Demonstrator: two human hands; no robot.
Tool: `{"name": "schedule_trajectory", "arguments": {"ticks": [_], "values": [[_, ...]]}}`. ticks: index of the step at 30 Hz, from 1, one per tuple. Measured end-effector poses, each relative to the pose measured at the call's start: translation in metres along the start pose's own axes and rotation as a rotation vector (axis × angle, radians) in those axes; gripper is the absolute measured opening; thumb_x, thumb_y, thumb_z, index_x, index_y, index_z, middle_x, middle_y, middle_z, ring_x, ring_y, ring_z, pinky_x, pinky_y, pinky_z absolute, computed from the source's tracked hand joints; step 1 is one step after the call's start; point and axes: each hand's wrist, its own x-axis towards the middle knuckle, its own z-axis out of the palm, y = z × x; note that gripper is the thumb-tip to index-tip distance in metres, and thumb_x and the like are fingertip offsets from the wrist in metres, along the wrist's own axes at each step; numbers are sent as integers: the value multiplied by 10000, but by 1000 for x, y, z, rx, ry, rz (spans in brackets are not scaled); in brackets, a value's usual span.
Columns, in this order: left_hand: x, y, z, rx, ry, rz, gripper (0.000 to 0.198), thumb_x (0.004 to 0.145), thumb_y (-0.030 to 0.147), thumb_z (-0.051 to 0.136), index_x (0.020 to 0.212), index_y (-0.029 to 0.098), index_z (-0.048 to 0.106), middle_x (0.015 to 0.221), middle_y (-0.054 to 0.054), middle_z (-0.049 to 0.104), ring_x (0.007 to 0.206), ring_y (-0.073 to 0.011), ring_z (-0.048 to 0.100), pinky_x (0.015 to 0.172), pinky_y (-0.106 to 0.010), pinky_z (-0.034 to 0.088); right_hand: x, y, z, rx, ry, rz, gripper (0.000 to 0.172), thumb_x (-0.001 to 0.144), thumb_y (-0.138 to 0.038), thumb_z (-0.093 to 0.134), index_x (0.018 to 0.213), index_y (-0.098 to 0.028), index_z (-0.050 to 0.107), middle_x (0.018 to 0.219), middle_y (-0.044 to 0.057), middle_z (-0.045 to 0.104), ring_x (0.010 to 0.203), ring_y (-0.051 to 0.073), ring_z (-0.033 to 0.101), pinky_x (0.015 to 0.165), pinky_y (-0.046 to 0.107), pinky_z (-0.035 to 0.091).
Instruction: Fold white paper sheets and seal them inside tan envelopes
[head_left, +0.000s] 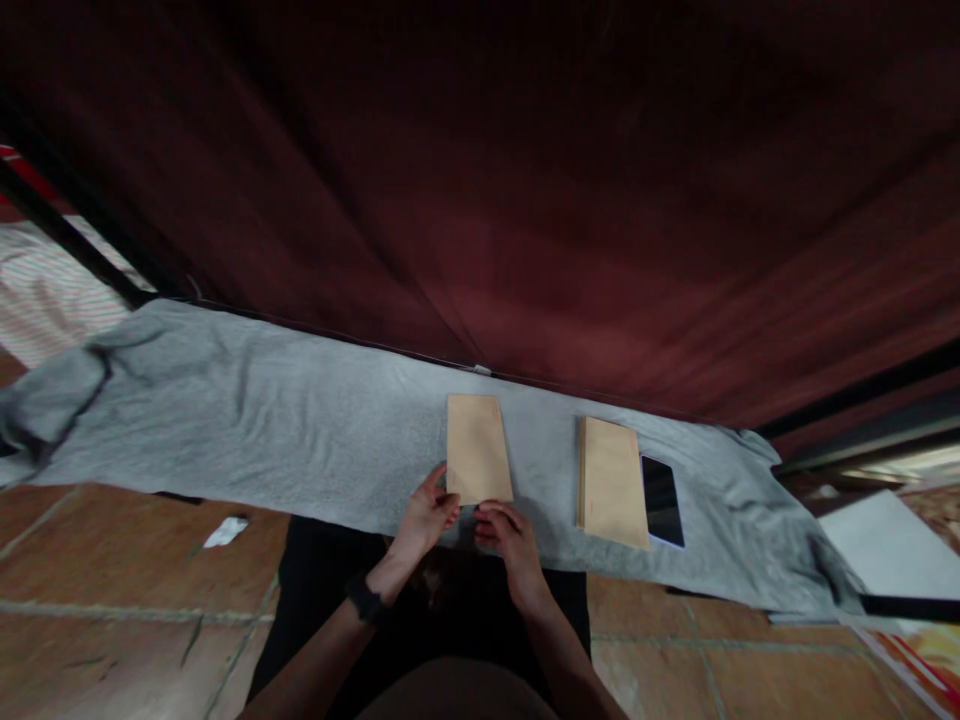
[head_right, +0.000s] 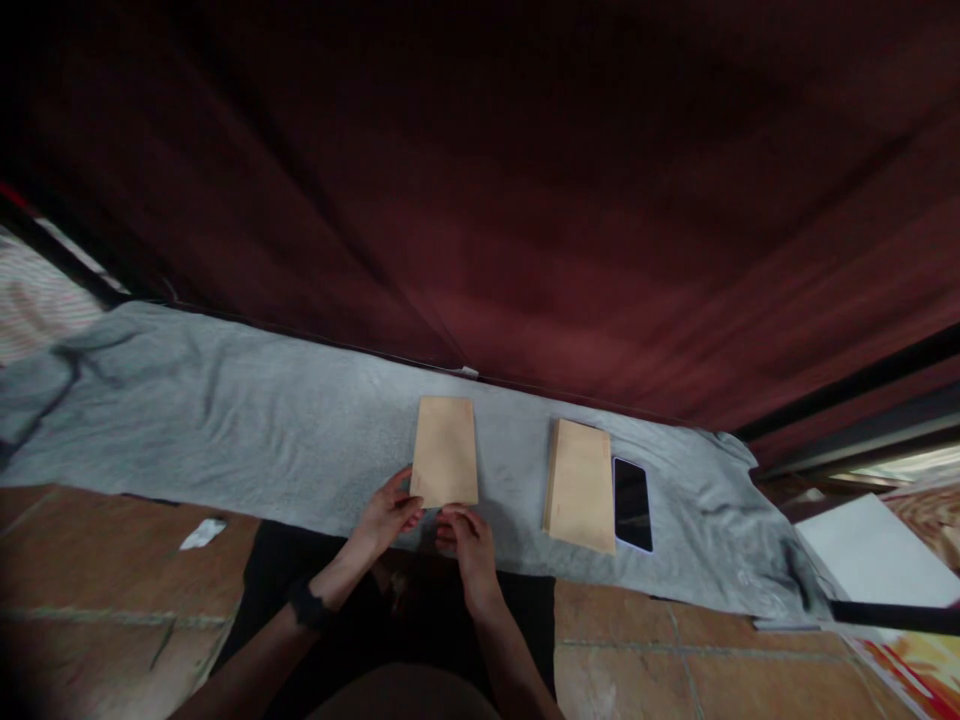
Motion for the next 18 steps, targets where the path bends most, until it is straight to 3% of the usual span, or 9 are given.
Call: {"name": "schedule_trajectory", "arguments": {"ticks": [4,8,11,13,16,18], "values": [[-3,-2,-9,131,19,16,703,795,235,551,1473,143,390,610,54,589,488,-140,553,498,-254,442,-7,2,-21,-514,78,-435,331,1008,-337,448,1157,-217,718,1171,95,736,1080,232,696,969,419,566],[-8,8,-17,540,49,51,626,867,187,518,1480,156,393,697,8,661,607,-178,646,601,-287,495,-4,1,-37,-932,-69,-722,396,1007,-194,452,1368,-233,608,1380,74,639,1299,228,577,1137,463,452],[-9,16,-21,917,205,194,483,946,260,504,1418,162,492,922,-91,728,854,-247,703,776,-363,537,0,4,-41,-1085,-122,-803,450,990,-154,468,1427,-219,555,1422,70,606,1324,232,560,1168,473,422],[-1,21,-18,1041,254,380,415,994,322,452,1369,170,546,1093,-131,714,1024,-273,679,887,-402,531,1,6,-41,-1118,-118,-823,467,979,-145,474,1435,-207,546,1427,73,600,1326,233,560,1170,468,423],[29,28,-8,1091,185,682,442,1028,344,382,1429,196,496,1362,-118,615,1291,-262,551,1070,-424,453,1,7,-39,-1122,-105,-836,472,968,-143,474,1430,-202,552,1410,75,614,1321,236,565,1167,478,424],[58,33,0,1147,133,776,497,1041,352,331,1492,165,423,1535,-119,470,1461,-274,365,1179,-463,338,1,6,-38,-1108,-94,-841,475,965,-135,467,1425,-211,556,1394,72,628,1310,231,574,1165,482,425]]}}
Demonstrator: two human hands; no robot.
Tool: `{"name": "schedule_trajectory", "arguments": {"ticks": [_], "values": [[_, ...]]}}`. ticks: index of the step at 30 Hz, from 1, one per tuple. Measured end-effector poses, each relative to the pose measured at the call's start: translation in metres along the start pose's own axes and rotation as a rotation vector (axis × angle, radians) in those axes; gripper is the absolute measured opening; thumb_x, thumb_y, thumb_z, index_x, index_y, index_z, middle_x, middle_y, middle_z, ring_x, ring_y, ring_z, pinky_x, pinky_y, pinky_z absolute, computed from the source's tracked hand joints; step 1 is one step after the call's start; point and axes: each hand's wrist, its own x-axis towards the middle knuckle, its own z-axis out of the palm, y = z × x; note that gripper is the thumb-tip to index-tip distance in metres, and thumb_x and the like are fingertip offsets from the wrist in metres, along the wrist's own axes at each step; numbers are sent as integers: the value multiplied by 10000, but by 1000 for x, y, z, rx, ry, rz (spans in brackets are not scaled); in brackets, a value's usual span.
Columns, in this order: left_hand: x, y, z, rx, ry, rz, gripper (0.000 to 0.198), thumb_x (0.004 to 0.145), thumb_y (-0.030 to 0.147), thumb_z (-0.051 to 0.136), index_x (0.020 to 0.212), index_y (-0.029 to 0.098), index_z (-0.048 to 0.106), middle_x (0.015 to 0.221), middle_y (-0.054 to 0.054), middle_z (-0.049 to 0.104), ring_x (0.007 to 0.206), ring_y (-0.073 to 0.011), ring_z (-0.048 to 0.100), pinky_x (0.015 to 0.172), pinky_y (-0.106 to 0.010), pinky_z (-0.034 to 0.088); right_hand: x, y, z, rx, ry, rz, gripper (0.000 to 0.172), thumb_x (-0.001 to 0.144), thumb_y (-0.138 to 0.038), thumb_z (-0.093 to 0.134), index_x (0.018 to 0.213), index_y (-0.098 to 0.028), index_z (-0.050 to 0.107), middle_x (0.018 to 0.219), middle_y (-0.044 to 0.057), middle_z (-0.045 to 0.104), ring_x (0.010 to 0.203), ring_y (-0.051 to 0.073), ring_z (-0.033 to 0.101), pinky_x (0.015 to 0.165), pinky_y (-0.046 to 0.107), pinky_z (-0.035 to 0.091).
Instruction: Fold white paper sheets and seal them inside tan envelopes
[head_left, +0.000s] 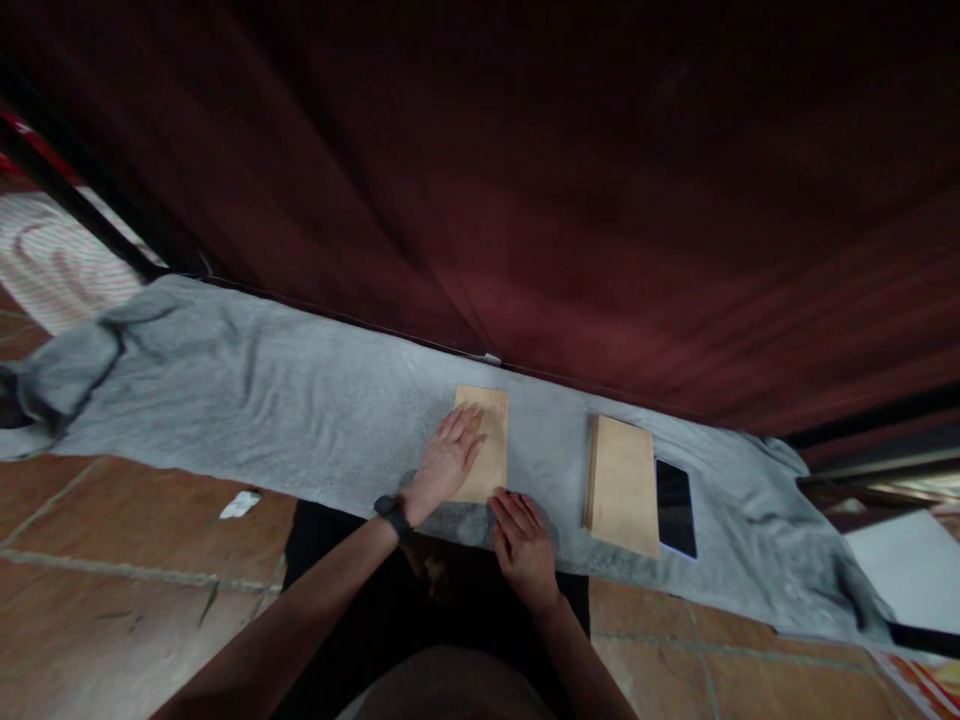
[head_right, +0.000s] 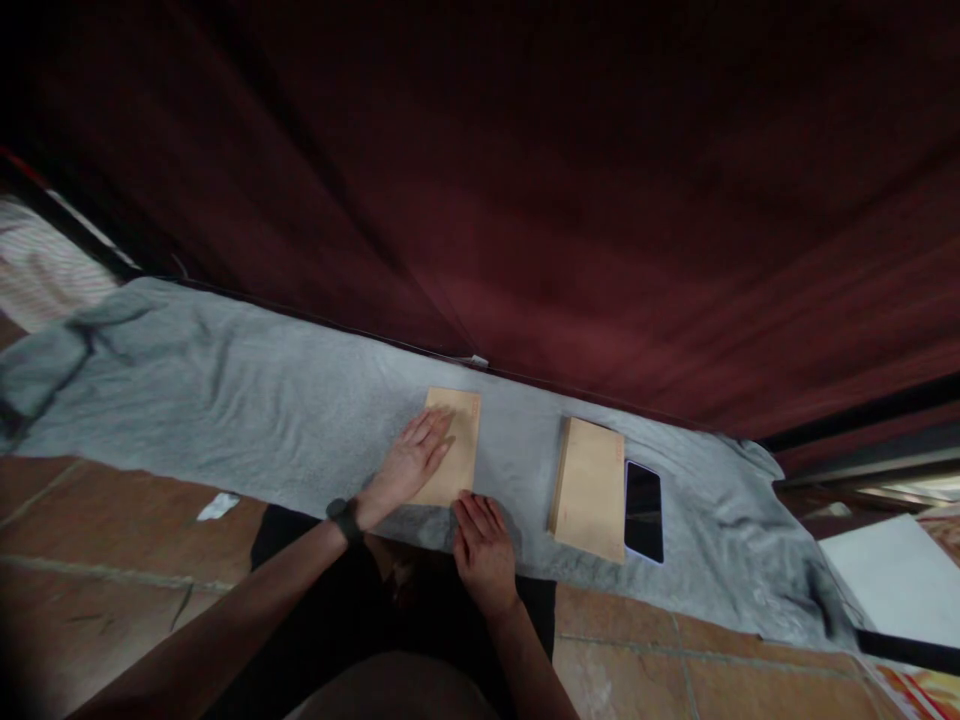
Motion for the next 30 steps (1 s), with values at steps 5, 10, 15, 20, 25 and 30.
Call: {"name": "schedule_trajectory", "arguments": {"ticks": [5,10,15,20,25,30], "values": [[65,-20,33,59,-151,71,578,1039,427,303,1528,127,372,1613,-123,358,1516,-272,256,1229,-464,227,2,1,-4,44,-14,-10,487,969,-144,471,1446,-223,528,1409,77,616,1320,227,562,1159,481,429],[88,-31,53,77,-238,172,553,1040,414,274,1530,186,388,1611,-75,373,1512,-255,266,1237,-472,165,2,1,-6,66,-21,7,503,952,-130,481,1444,-225,525,1426,79,601,1322,227,554,1151,485,433],[82,-30,57,71,-243,250,549,1048,409,257,1539,192,373,1622,-50,353,1522,-228,237,1247,-439,113,3,1,-5,77,-34,18,507,945,-127,486,1441,-228,524,1419,81,604,1323,234,548,1146,500,429],[64,-21,53,55,-271,308,554,1052,412,265,1543,172,359,1637,-67,317,1529,-194,215,1250,-395,99,2,4,-3,74,-35,2,512,942,-112,469,1438,-226,519,1411,80,608,1323,234,542,1146,503,418],[42,-11,46,49,-319,345,557,1055,408,266,1558,176,318,1647,-68,289,1534,-166,196,1251,-375,94,1,4,-1,49,-22,-11,506,926,-109,491,1415,-232,538,1389,73,624,1310,222,550,1139,479,429],[20,-2,37,28,-359,371,553,1054,387,300,1567,183,291,1654,-61,268,1531,-150,203,1253,-350,88,0,4,1,46,16,-17,461,952,-128,479,1395,-230,554,1361,79,640,1292,218,563,1138,477,432]]}}
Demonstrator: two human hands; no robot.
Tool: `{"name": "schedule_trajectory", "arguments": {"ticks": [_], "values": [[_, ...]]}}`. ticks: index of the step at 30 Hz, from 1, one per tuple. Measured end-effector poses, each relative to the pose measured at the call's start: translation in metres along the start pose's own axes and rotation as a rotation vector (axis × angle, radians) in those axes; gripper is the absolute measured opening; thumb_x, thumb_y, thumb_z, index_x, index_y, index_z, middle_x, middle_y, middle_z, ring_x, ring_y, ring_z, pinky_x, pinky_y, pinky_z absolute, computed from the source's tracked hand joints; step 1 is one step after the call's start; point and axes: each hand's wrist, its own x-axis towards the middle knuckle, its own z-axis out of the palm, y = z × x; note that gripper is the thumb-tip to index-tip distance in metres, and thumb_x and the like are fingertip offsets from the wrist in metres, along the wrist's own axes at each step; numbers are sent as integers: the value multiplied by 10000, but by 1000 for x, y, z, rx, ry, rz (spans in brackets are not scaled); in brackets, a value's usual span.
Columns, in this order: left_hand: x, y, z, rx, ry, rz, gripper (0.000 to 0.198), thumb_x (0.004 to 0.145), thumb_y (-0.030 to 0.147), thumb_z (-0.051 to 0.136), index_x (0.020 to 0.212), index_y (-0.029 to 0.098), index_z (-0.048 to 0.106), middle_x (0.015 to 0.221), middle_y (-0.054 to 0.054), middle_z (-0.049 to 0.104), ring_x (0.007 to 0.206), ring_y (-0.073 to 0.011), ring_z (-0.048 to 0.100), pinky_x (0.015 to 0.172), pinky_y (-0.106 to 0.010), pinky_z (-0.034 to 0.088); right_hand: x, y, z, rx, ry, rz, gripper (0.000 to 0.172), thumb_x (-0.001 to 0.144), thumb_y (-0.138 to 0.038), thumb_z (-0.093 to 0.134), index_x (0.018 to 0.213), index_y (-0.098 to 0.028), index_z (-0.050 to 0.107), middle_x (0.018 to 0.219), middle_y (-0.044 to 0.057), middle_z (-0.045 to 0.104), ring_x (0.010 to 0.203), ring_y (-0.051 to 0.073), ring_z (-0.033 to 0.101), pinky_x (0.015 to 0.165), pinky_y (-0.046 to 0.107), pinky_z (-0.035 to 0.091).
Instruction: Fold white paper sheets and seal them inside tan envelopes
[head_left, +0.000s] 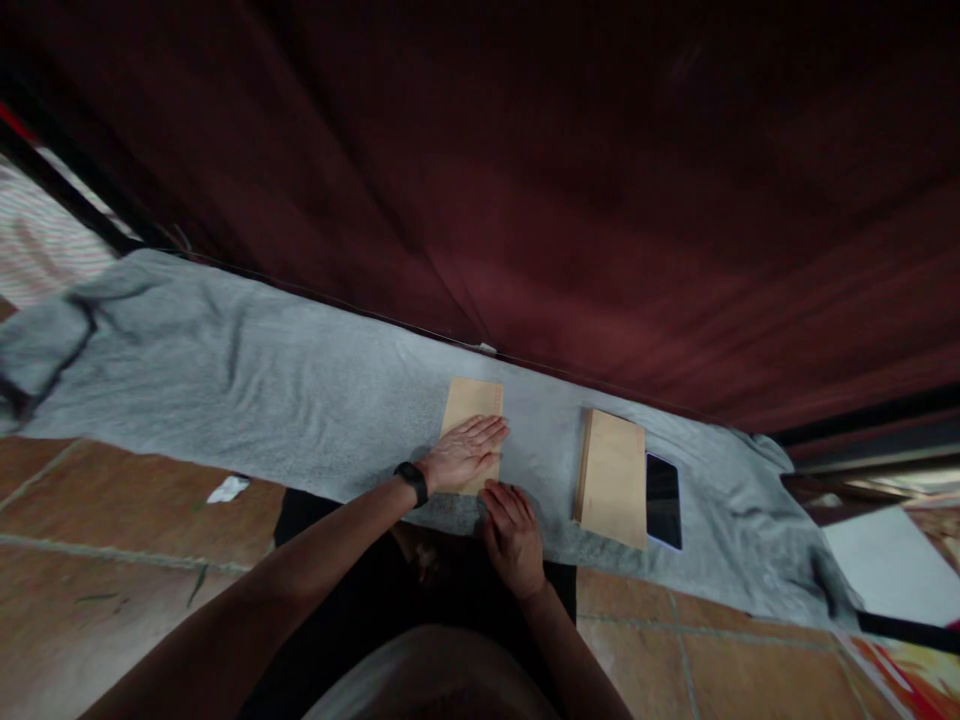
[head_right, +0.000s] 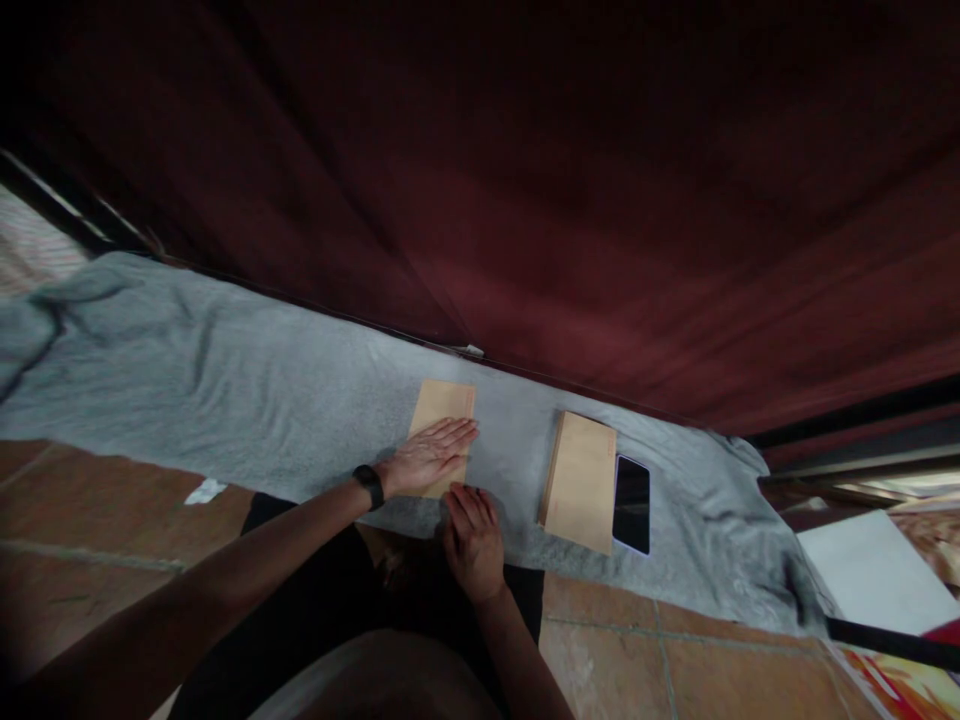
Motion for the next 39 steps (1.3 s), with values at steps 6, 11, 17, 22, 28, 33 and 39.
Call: {"name": "schedule_trajectory", "arguments": {"ticks": [6,11,17,22,28,33,39], "values": [[-27,22,-4,-45,29,62,518,1053,374,324,1541,201,350,1638,-49,314,1529,-162,217,1257,-367,117,-4,2,6,53,77,50,429,963,-106,408,1340,-227,574,1257,91,678,1219,220,599,1115,504,450],[-54,43,-10,-74,64,99,498,1042,362,371,1519,220,394,1607,-52,383,1510,-173,279,1251,-362,164,-5,2,10,85,96,123,346,958,-105,393,1186,-220,625,1154,92,688,1150,225,613,1103,497,455],[-81,61,-12,-77,37,96,589,1018,389,441,1559,199,305,1620,-76,355,1522,-192,249,1256,-369,166,-7,3,12,99,114,171,282,963,-138,408,1118,-216,631,1109,99,672,1138,245,602,1035,478,495],[-93,66,-11,-76,26,88,613,1017,402,450,1562,174,289,1628,-100,331,1523,-209,247,1258,-375,166,-6,1,9,147,124,185,307,989,-186,402,1197,-218,627,1138,96,683,1140,235,609,1004,457,509],[-103,71,-5,-86,90,53,600,990,460,514,1503,173,394,1579,-124,418,1483,-232,346,1241,-409,249,7,-4,-5,133,-36,68,417,1043,-252,361,1417,-241,545,1378,79,631,1307,214,554,1133,476,419],[-113,73,6,-61,151,27,549,998,476,496,1441,153,479,1501,-142,517,1449,-241,407,1237,-437,257,25,-3,-9,68,-225,-75,438,1070,-293,346,1487,-243,467,1467,50,566,1373,178,505,1200,462,344],[-118,74,5,-54,143,5,563,1002,479,480,1496,214,428,1540,-89,481,1463,-226,384,1245,-437,217,48,19,-2,-35,-280,-142,441,1070,-291,347,1497,-262,452,1528,42,492,1420,192,448,1200,477,337]]}}
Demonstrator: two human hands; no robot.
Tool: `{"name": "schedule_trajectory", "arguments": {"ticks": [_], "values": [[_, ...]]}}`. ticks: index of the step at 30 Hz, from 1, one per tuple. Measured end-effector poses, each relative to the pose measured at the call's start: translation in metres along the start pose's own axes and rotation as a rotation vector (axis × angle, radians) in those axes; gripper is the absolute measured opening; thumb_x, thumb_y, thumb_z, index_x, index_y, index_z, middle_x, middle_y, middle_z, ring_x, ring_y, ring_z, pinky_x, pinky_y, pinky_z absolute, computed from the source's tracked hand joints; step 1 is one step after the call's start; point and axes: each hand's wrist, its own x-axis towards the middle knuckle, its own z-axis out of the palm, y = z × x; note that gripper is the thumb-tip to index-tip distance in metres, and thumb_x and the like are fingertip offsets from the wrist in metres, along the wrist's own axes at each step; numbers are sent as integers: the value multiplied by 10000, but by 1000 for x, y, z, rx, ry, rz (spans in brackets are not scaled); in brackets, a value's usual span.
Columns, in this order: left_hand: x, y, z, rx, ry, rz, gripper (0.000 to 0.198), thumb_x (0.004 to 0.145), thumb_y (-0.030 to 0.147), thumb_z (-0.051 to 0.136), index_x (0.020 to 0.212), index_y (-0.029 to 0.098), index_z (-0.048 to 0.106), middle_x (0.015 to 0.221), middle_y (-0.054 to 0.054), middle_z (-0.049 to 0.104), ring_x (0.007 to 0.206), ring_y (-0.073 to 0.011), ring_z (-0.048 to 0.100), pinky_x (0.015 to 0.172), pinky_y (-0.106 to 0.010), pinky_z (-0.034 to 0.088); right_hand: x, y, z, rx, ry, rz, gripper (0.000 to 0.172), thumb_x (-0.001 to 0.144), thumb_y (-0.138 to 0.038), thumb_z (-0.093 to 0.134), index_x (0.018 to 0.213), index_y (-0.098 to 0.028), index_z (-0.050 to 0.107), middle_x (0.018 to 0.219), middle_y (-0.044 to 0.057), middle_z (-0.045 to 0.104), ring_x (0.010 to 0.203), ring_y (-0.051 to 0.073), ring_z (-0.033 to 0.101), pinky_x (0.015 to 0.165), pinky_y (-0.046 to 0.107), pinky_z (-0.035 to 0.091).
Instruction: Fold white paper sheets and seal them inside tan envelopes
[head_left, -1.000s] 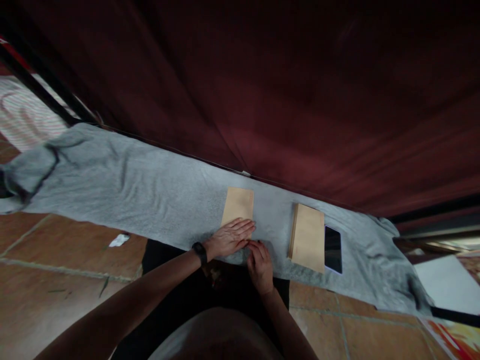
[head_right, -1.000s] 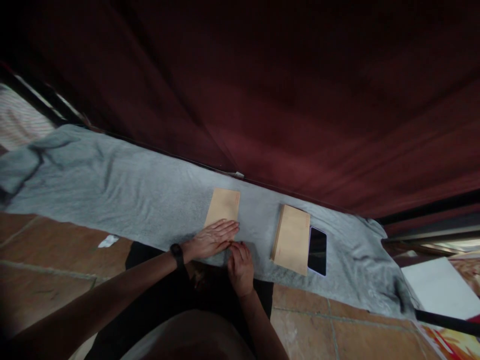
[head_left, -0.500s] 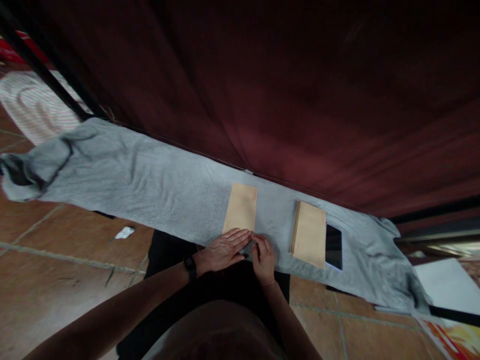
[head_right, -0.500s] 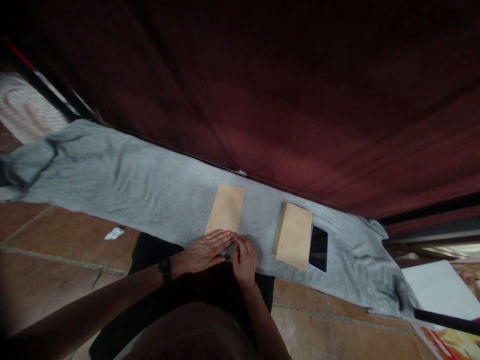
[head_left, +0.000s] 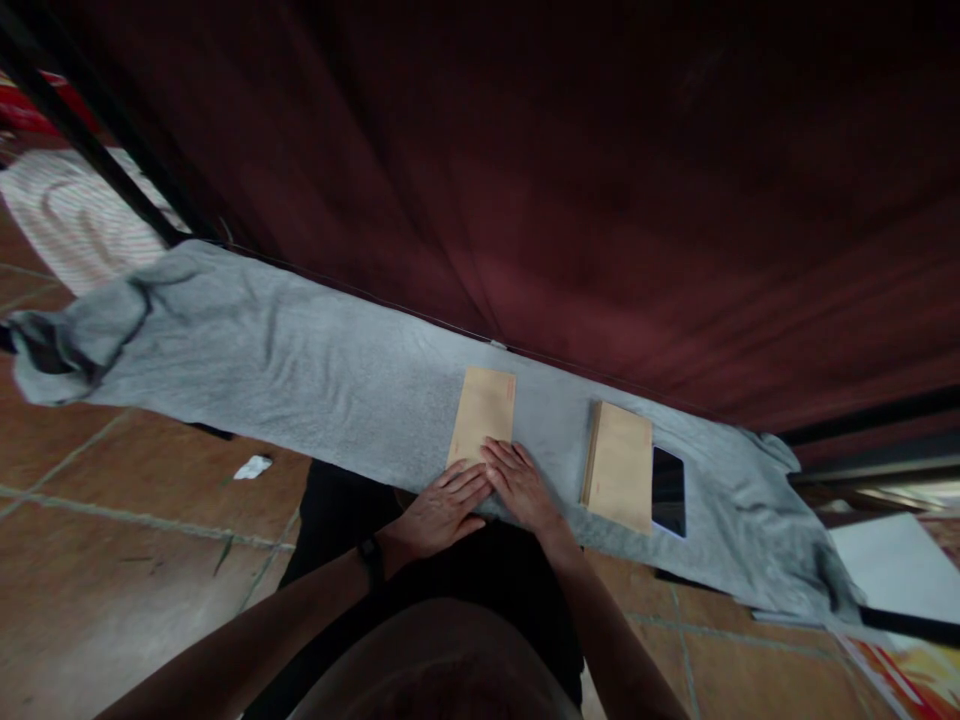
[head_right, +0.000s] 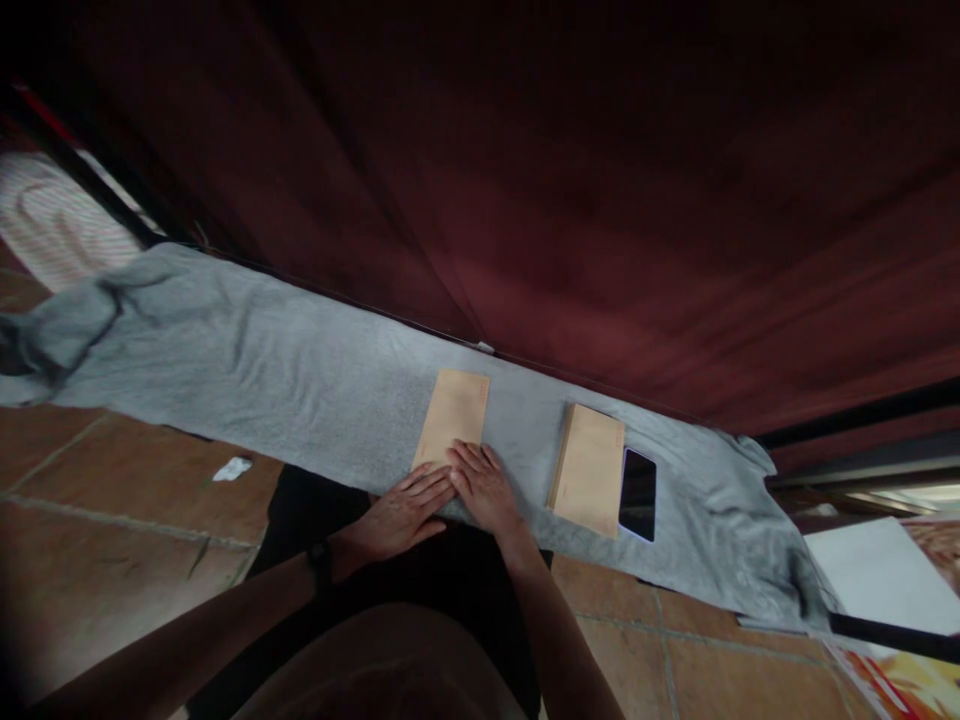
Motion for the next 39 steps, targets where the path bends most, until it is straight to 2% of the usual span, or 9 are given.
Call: {"name": "schedule_trajectory", "arguments": {"ticks": [9,15,19,23,25,30,34,36,39], "values": [[0,5,1,39,17,-14,583,1004,468,485,1529,241,374,1556,-58,466,1475,-213,355,1239,-435,216,42,33,9,-100,9,-14,458,1052,-293,397,1510,-286,426,1578,31,423,1458,216,388,1221,503,277],[2,12,-3,56,18,-49,551,1011,458,473,1514,246,398,1539,-54,488,1456,-218,385,1223,-437,247,70,50,14,-142,49,61,473,1035,-314,451,1506,-277,432,1573,50,429,1454,251,397,1213,542,272],[4,16,-1,70,57,-83,528,1023,453,441,1500,228,417,1499,-67,532,1422,-231,433,1214,-454,260,82,45,17,-140,105,78,472,1032,-312,456,1502,-267,438,1552,76,460,1446,259,407,1205,564,269],[4,17,8,99,68,-105,591,1011,492,444,1512,183,395,1475,-98,549,1390,-251,470,1208,-463,270,85,27,20,-112,41,-107,475,1016,-318,507,1486,-278,453,1554,52,464,1431,231,419,1204,495,300],[6,17,11,114,61,-130,614,1004,503,452,1519,176,385,1465,-111,554,1376,-263,483,1202,-468,281,87,22,21,-124,5,-149,479,1012,-329,519,1484,-279,450,1565,42,449,1429,232,415,1204,492,295],[10,19,13,131,50,-182,622,984,525,487,1528,244,381,1457,-91,560,1357,-278,498,1182,-489,323,104,28,22,-161,23,-94,448,1013,-326,521,1457,-291,477,1565,26,450,1422,243,407,1197,502,284],[10,17,16,180,79,-188,616,960,523,540,1507,269,418,1543,-114,465,1411,-288,445,1170,-477,350,121,40,24,-175,47,-17,441,1017,-339,511,1455,-297,482,1557,28,462,1420,251,406,1201,514,256],[9,16,17,226,89,-174,620,959,509,550,1513,269,409,1579,-129,411,1447,-294,398,1177,-486,336,129,45,24,-190,33,22,440,1025,-350,492,1462,-299,474,1568,28,447,1438,244,382,1210,511,230],[7,16,19,285,103,-173,597,980,527,499,1518,288,400,1584,-118,407,1476,-288,350,1203,-527,272,141,48,21,-230,-16,84,454,1036,-371,455,1483,-291,448,1601,28,394,1468,234,332,1213,490,214]]}}
